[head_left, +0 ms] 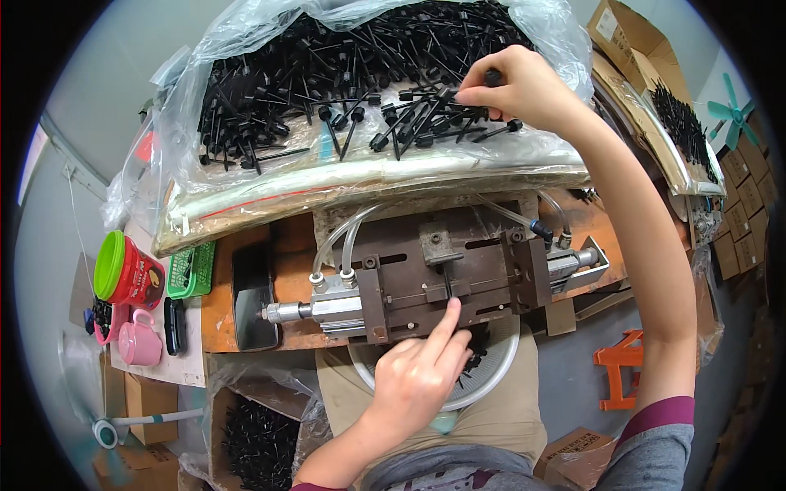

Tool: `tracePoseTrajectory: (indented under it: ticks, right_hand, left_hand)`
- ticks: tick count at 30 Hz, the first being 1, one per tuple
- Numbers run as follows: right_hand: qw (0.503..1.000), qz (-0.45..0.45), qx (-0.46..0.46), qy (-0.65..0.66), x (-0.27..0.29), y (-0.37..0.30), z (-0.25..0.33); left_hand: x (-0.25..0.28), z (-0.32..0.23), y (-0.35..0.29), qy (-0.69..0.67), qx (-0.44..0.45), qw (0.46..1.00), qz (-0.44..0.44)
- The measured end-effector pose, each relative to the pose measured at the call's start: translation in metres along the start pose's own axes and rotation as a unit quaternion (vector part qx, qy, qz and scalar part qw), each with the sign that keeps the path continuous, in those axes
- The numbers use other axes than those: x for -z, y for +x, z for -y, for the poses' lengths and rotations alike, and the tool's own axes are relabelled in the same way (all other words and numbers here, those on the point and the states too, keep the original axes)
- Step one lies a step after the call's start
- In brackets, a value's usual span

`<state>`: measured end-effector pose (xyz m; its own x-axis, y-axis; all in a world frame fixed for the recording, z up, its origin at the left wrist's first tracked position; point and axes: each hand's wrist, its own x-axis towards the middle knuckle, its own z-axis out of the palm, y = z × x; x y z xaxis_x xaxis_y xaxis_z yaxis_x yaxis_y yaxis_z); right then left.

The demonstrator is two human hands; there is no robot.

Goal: Manually assemble black plastic components using a pneumatic jig or vice.

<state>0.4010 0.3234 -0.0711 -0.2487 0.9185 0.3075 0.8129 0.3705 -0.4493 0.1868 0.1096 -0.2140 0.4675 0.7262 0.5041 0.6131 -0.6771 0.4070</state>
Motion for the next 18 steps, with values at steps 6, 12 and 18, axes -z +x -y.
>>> tracePoseTrajectory:
  ticks: [6,12,18]
  right_hand:
    - [0.971,-0.128,-0.007,0.202,0.024,-0.031,-0.004]
    - [0.939,-0.207,0.014,0.274,-0.028,-0.128,0.044]
    - [0.945,-0.117,0.151,0.267,-0.065,-0.199,0.054]
  left_hand:
    - [0.039,-0.010,0.010,-0.111,0.026,0.993,-0.016]
    - [0.051,0.024,0.068,-0.107,0.009,0.973,-0.206]
    - [0.051,0.077,0.176,0.080,0.027,0.981,-0.176]
